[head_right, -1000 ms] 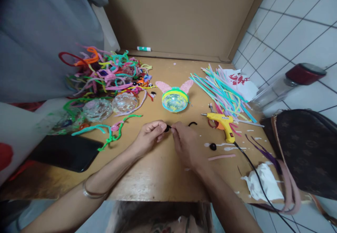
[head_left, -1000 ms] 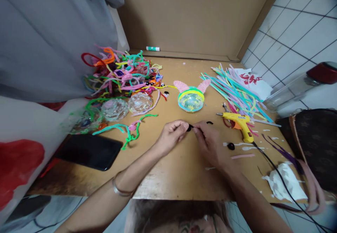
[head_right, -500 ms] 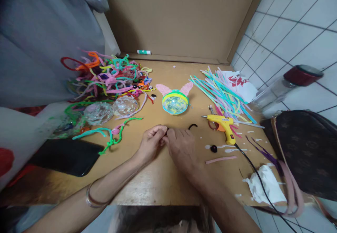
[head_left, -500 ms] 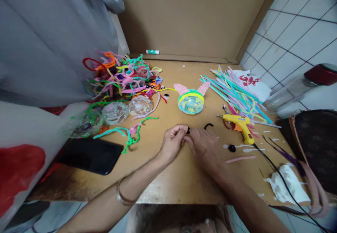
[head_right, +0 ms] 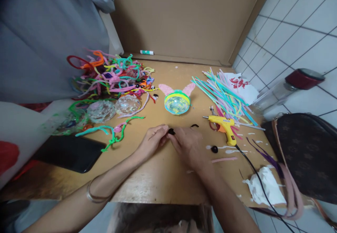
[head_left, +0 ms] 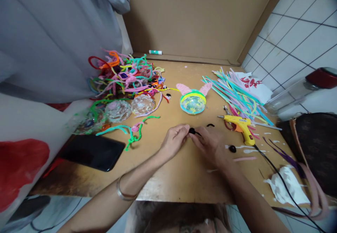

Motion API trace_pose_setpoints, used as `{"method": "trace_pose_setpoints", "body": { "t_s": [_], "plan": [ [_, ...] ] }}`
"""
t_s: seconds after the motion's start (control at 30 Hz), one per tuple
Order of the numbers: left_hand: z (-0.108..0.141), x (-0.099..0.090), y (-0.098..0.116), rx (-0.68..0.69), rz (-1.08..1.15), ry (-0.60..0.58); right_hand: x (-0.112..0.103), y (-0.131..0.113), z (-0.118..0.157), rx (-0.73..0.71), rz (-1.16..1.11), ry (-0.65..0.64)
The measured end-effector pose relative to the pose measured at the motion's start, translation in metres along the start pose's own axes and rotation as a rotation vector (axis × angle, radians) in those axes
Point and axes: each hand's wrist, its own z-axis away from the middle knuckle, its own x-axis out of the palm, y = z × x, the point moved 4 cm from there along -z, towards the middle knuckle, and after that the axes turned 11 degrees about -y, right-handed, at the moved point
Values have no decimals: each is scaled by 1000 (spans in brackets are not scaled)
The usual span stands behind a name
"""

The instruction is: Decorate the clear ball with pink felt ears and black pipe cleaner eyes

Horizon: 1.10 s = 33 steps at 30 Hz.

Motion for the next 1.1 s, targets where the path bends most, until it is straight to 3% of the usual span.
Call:
{"method": "trace_pose_setpoints", "body": {
  "t_s": [0.37,0.53,0.77,1.1],
  "plan": [
    [-3,-7,10,-46,-12,-94,-4,3,-1,-57,-166,-5],
    [-3,-10,9,-50,-13,-30,0,5,0,-58,-146,-33],
    [-5,-11,9,-85,227,85,-9,1,-1,-38,-120,29],
    [-3,-9,4,-52,301,219,-2,-10,-1,-51,-129,-24]
  ]
}}
